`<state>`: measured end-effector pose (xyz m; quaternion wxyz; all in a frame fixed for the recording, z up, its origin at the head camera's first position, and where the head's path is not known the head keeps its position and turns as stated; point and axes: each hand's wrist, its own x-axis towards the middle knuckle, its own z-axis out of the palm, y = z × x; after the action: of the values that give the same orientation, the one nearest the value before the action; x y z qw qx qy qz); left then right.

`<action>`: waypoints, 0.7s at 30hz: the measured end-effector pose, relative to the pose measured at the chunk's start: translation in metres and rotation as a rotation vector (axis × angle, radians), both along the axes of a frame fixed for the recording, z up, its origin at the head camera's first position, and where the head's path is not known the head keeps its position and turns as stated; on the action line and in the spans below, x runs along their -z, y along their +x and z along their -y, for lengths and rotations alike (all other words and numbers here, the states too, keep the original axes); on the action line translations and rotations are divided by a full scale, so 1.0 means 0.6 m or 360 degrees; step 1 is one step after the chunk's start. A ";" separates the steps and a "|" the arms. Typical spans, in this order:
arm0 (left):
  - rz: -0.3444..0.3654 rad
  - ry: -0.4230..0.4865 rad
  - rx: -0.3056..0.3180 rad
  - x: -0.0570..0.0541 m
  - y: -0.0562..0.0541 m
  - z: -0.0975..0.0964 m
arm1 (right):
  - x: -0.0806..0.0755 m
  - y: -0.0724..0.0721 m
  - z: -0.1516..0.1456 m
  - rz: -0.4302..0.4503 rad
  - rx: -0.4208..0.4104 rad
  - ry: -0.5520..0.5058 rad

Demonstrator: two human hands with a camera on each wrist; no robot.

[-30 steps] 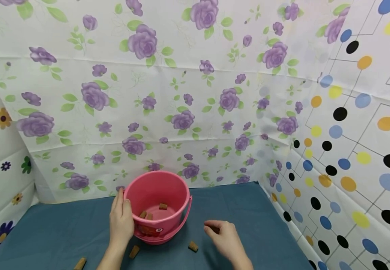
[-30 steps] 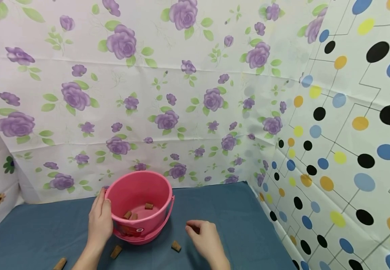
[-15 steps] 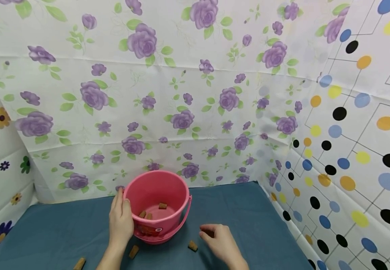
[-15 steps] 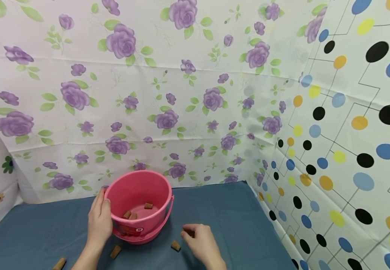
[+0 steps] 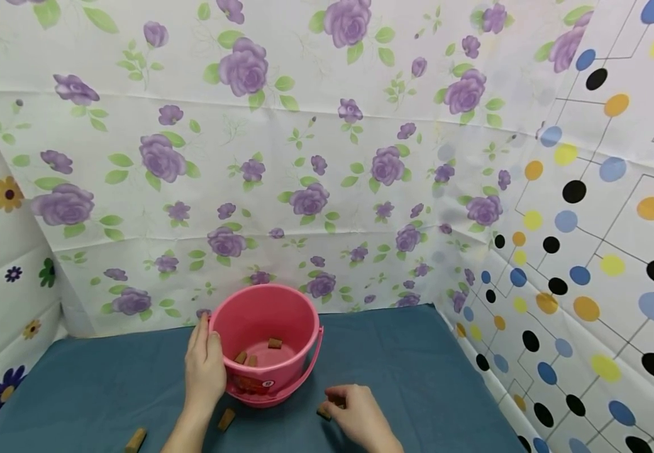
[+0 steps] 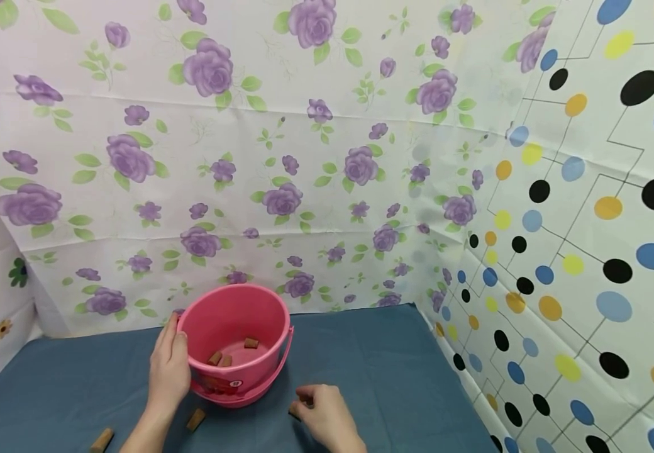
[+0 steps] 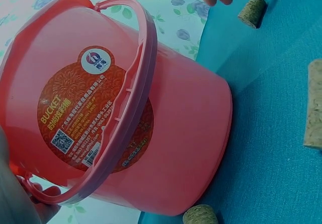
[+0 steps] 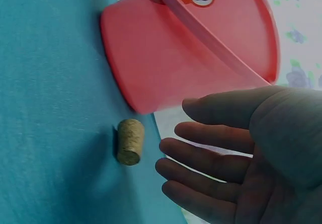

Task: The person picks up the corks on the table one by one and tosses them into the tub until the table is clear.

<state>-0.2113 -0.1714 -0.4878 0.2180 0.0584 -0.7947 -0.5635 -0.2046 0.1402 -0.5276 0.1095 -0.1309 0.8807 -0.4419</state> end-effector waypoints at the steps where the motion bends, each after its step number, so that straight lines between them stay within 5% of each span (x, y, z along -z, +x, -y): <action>1: -0.0006 -0.0002 -0.0001 0.000 0.000 0.000 | 0.003 -0.001 0.001 0.0006 0.0008 0.0008; 12: -0.0008 -0.0015 0.0005 -0.001 -0.001 -0.001 | 0.024 0.005 0.022 0.0063 0.0066 0.0139; 21: 0.0032 -0.0018 0.0012 -0.001 -0.002 0.000 | 0.027 0.006 0.031 -0.0091 0.0127 0.0250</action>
<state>-0.2124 -0.1712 -0.4871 0.2083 0.0598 -0.8002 -0.5592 -0.2012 0.1216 -0.5440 0.0765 -0.0992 0.9199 -0.3715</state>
